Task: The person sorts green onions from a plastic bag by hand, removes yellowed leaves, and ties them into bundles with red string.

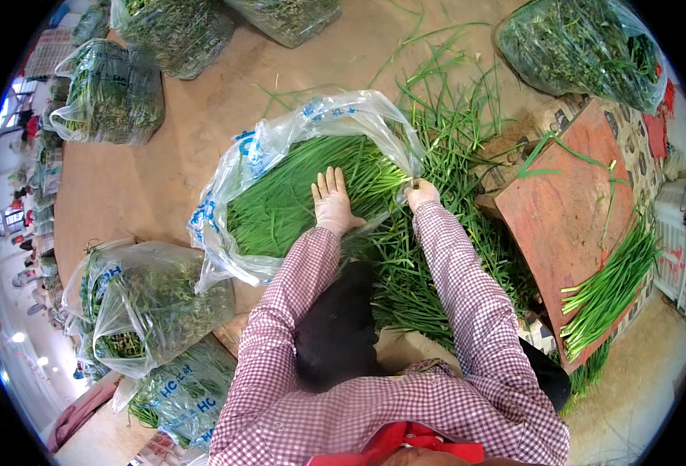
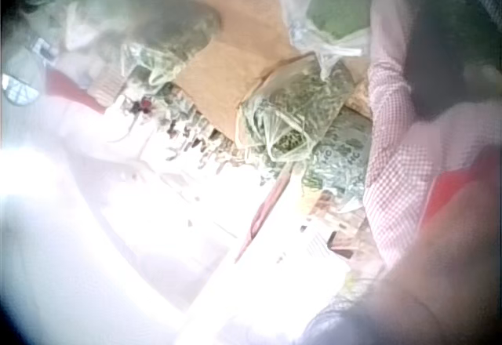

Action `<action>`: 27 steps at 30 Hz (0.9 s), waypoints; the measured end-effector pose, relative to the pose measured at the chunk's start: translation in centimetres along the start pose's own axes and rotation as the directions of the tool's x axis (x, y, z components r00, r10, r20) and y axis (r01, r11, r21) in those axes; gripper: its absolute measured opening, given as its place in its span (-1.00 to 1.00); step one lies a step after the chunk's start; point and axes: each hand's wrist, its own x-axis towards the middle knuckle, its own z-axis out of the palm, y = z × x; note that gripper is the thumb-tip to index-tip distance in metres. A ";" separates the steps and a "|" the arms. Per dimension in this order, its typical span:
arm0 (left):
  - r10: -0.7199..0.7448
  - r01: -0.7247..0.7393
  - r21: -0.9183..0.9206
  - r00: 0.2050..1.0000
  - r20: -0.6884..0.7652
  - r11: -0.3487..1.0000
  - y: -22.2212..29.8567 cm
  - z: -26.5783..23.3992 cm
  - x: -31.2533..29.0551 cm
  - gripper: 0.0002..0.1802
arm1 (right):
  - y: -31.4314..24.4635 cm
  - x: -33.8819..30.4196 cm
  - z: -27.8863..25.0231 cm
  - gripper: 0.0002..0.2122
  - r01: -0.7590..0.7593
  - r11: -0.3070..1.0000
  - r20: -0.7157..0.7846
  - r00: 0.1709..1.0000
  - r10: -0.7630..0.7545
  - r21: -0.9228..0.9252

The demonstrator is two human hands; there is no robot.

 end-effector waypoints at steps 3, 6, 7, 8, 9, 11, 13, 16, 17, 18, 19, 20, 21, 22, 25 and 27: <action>-0.026 0.027 0.011 0.999 -0.041 1.000 0.1 0.5 0.9 0.42 | 1.2 1.2 -0.7 -0.71 -0.001 0.999 0.044 0.999 -0.001 0.039; -0.054 0.055 0.010 0.995 -0.090 0.998 -0.1 1.2 1.7 0.39 | 1.5 1.1 -1.0 -0.73 -0.018 0.991 0.063 0.998 0.009 0.136; -0.059 0.059 0.004 0.995 -0.081 0.998 0.2 1.1 1.8 0.38 | 1.5 1.1 -1.2 -0.72 0.017 0.998 0.044 0.999 -0.019 0.065; -0.063 0.064 -0.001 0.995 -0.072 0.998 0.4 0.9 1.9 0.37 | 1.5 1.1 -1.3 -0.72 0.016 0.999 0.041 0.999 -0.018 0.049; -0.046 0.049 0.026 0.991 -0.129 0.998 0.7 0.7 1.9 0.32 | 1.5 1.1 -1.4 -0.71 0.015 0.999 0.038 0.999 -0.016 0.033; -0.060 0.060 -0.003 0.993 -0.100 0.998 0.3 0.8 2.6 0.28 | 0.5 0.9 -1.6 -0.68 -0.012 1.000 0.053 0.999 0.011 0.014; -0.095 0.092 -0.024 0.989 -0.117 0.995 0.0 0.9 3.2 0.08 | 0.1 0.7 -1.9 -0.66 -0.025 1.000 0.049 0.999 0.024 0.007; -0.024 0.021 -0.045 0.997 -0.076 0.999 -2.0 0.7 4.7 -0.14 | 0.0 1.1 -1.9 -0.63 0.011 1.000 -0.003 1.000 -0.011 0.017; 0.015 -0.045 -0.123 0.972 -0.236 0.991 -2.6 0.9 4.4 -0.33 | 0.3 1.4 -1.9 -0.62 0.030 0.999 -0.029 0.999 -0.029 0.024; -0.004 -0.034 -0.180 0.978 -0.207 0.983 -2.9 1.1 4.3 -0.35 | 0.7 1.6 -1.9 -0.61 0.024 0.999 -0.041 0.999 -0.022 0.039; -0.021 -0.022 -0.235 0.984 -0.177 0.972 -3.2 0.5 4.3 -0.37 | 0.9 1.7 -1.9 -0.61 0.018 0.998 -0.052 0.999 -0.015 0.056; -0.030 -0.014 -0.287 0.989 -0.147 0.958 -3.3 0.1 4.4 -0.40 | 1.3 2.1 -1.9 -0.61 0.011 0.997 -0.069 0.998 -0.006 0.076; -0.001 -0.064 -0.326 0.981 -0.194 0.943 -3.4 -0.3 4.2 -0.40 | 1.6 2.6 -1.9 -0.62 0.008 0.997 -0.093 0.996 -0.002 0.070; 0.008 -0.077 -0.384 0.984 -0.177 0.920 -5.1 0.2 4.7 -0.38 | 1.3 2.6 -1.9 -0.62 -0.001 0.996 -0.065 0.998 0.007 0.087; -0.006 -0.077 -0.574 0.990 -0.142 0.815 -8.8 2.1 5.7 -0.34 | 0.4 2.2 -2.3 -0.61 -0.021 0.994 0.019 1.000 0.019 0.103; 0.034 -0.062 -0.721 0.998 -0.053 0.691 -8.6 1.9 6.1 -0.38 | 0.1 1.4 -2.6 -0.59 0.023 0.993 -0.089 0.996 -0.013 0.119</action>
